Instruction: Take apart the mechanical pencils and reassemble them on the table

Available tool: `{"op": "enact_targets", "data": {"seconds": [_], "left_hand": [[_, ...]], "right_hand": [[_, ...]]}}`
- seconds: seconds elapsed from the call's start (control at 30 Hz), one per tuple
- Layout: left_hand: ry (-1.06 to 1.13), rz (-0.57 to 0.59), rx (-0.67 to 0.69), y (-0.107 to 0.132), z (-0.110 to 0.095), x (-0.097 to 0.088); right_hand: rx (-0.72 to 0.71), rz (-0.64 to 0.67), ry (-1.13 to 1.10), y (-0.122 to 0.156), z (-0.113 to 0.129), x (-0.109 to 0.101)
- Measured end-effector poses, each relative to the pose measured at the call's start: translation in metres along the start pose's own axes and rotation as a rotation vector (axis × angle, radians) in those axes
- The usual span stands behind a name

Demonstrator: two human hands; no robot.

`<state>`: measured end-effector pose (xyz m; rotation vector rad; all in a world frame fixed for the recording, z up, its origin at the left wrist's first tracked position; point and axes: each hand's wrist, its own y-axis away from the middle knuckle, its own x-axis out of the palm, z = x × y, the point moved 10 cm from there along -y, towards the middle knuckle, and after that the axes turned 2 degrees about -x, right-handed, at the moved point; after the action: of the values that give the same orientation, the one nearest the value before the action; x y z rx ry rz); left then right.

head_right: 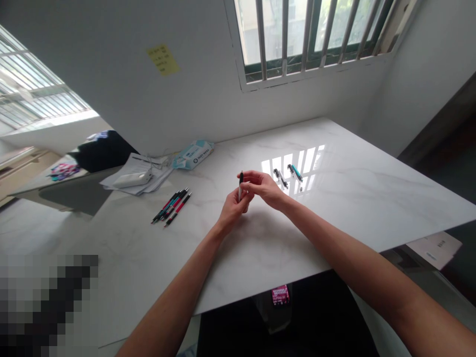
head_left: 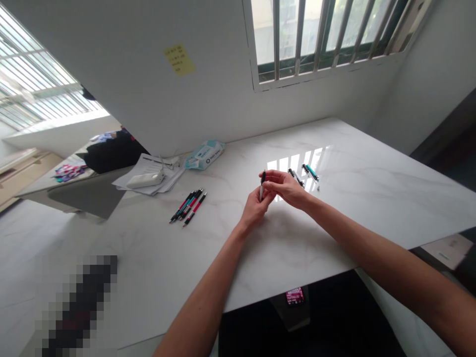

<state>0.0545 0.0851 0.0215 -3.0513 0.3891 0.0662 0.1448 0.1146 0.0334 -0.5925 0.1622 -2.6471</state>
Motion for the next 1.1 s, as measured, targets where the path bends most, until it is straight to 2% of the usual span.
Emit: {"op": "enact_targets", "data": {"seconds": [0.17,0.27,0.47,0.63,1.1], "left_hand": [[0.298,0.064,-0.076,-0.002,0.005,0.004],[0.375,0.063,-0.105,-0.004,0.01,0.005],[0.411,0.067,-0.11,-0.005,0.014,0.005],[0.394,0.065,-0.129,-0.004,0.013,0.004],[0.394,0.079,-0.135,-0.004,0.013,0.005]], "right_hand": [[-0.025,0.007,0.042,-0.001,0.005,0.0],[-0.047,-0.002,0.066,-0.002,0.004,-0.001],[-0.028,-0.043,0.057,-0.001,0.001,-0.003],[-0.094,-0.063,0.125,0.0,0.011,0.0],[-0.159,-0.081,0.236,0.002,0.017,-0.001]]}}
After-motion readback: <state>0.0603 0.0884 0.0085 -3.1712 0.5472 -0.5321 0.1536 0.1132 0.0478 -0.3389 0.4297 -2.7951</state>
